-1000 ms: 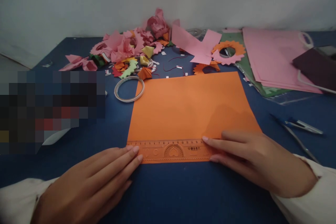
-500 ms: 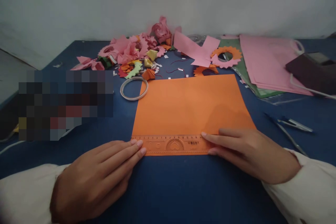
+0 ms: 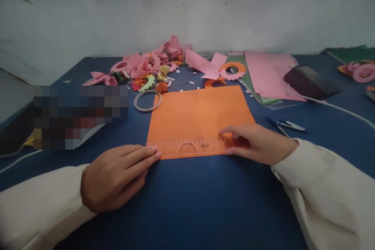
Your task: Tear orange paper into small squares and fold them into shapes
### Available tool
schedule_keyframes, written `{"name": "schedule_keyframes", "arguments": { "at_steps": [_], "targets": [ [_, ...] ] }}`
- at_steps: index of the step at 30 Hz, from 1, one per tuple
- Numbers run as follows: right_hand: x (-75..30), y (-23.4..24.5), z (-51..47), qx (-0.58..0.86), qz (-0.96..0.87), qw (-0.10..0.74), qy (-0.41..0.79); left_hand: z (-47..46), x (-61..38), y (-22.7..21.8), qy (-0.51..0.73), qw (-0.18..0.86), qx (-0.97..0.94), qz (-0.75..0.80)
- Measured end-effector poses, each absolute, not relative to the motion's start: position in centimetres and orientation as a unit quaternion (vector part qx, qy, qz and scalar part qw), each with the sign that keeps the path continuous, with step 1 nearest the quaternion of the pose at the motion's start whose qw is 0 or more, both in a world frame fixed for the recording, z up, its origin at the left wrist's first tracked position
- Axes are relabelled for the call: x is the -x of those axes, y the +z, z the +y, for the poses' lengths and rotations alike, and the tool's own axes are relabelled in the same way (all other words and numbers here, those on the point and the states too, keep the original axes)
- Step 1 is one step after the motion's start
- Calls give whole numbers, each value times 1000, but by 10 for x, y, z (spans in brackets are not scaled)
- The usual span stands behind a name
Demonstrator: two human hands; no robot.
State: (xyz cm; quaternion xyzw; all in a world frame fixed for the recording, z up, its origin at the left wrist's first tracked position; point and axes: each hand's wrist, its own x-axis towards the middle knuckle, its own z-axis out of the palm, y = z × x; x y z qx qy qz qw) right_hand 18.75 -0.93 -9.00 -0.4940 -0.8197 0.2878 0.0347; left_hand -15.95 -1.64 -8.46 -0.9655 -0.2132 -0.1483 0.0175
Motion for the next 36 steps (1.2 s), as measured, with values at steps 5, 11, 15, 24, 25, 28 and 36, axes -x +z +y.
{"name": "schedule_keyframes", "arguments": {
  "at_steps": [5, 11, 15, 24, 25, 28, 36],
  "targets": [
    [-184, -88, -6, 491, -819, 41, 294, -15, 160, -86, -165, 21, 964, -207],
    [-185, -90, -6, 490, -816, 33, 306, -14, 161, -86, -164, 21, 965, -204],
    [-187, -92, -7, 495, -811, 31, 309, -14, 161, -85, -158, 21, 967, -201],
    [-185, -90, -7, 491, -814, 41, 307, -13, 163, -85, -144, 19, 968, -204],
    [-185, -90, -7, 492, -815, 41, 305, -13, 163, -84, -144, 21, 968, -204],
    [-186, -92, -7, 495, -814, 43, 302, -13, 162, -83, -142, 26, 969, -203],
    [-184, -89, -8, 498, -812, 37, 302, -17, 161, -82, -132, 44, 969, -203]
  ]
}}
